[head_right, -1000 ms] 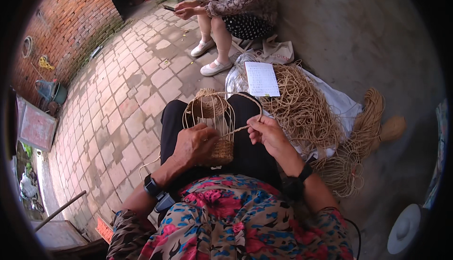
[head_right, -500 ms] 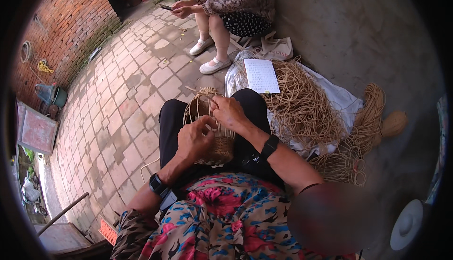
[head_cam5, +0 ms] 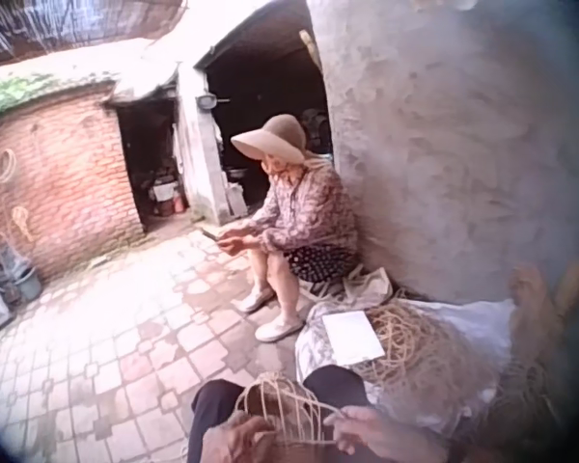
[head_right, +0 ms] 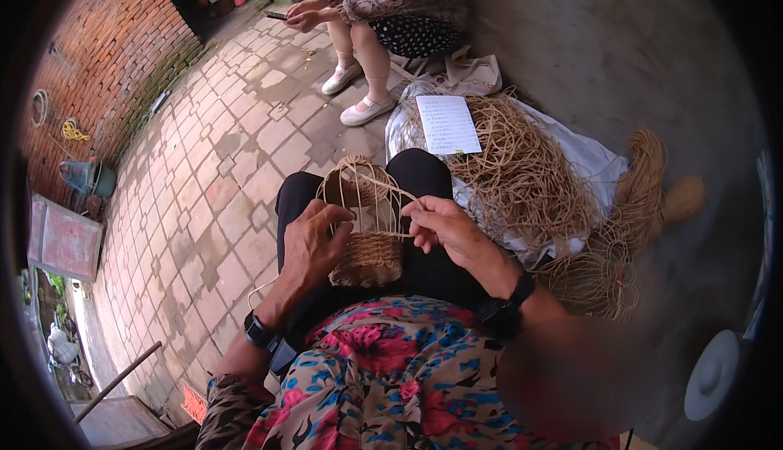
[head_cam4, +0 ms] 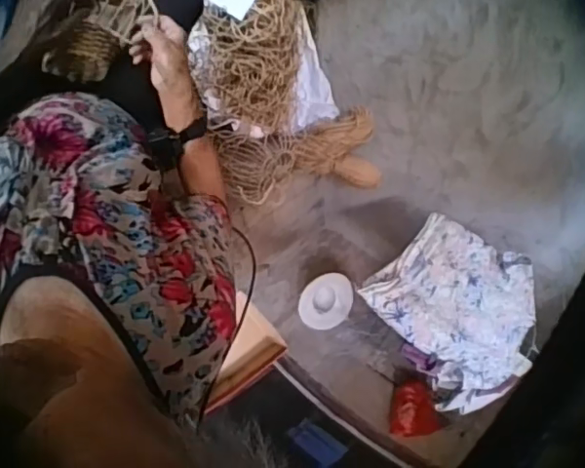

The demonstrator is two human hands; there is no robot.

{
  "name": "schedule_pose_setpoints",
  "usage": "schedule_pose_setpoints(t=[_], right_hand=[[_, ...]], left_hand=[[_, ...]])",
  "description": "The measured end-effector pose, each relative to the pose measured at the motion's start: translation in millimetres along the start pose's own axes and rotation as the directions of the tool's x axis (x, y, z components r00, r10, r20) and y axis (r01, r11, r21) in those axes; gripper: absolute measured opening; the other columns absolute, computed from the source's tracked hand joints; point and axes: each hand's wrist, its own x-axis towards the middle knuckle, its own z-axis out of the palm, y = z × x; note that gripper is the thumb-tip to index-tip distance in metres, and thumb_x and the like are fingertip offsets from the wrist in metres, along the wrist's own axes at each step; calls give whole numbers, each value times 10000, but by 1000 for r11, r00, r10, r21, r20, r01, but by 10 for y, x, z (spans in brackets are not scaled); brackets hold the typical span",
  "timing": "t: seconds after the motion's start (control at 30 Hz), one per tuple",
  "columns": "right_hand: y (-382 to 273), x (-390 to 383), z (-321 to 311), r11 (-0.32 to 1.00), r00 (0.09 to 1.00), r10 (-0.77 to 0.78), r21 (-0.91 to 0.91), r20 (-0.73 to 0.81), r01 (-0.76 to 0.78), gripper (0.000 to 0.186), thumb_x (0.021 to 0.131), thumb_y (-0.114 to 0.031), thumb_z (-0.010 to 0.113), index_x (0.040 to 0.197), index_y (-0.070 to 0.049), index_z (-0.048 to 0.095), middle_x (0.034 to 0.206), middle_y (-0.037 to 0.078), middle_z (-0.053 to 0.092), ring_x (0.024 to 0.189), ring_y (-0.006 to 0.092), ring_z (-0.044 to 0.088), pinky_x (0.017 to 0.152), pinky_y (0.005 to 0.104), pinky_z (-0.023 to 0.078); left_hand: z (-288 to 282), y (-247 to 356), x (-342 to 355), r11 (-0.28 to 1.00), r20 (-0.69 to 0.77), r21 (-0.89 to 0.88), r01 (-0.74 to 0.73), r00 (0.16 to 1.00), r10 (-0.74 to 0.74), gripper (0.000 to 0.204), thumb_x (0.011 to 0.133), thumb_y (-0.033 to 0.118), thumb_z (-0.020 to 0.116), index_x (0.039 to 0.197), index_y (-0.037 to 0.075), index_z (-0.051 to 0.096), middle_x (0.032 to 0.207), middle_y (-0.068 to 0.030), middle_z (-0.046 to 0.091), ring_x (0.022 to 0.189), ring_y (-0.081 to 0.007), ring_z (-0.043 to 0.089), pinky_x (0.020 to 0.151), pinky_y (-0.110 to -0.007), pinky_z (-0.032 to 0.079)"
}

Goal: The recorder is weaving a small basket using straw or thin rope material.

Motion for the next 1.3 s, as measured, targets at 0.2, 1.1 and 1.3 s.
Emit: schedule_pose_setpoints(t=[0.2,1.1,1.3], right_hand=[[-31,-19,-245,993,990,-99,-69,-102,92,179,952,-215,559,971,-42,600,806,10,596,629,58,585,516,179,464],[-104,860,498,586,905,-415,-788,-93,188,292,787,-139,616,1071,-70,601,871,155,675,741,306,657,665,396,512],[-93,169,135,967,973,-186,201,138,157,425,916,-171,598,1283,-19,446,842,34,604,647,58,570,555,192,456]], left_hand=[[217,50,193,957,119,64,-284,954,275,70,798,158,634,817,96,660,794,-81,597,709,-298,623,624,-392,503],[188,-87,-19,945,74,-164,284,959,-275,180,795,237,629,926,114,632,726,-96,677,675,-294,661,629,-389,509],[-28,3,-57,990,225,-61,125,968,-108,323,795,311,674,1000,66,631,842,-158,679,763,-318,669,685,-391,515]])
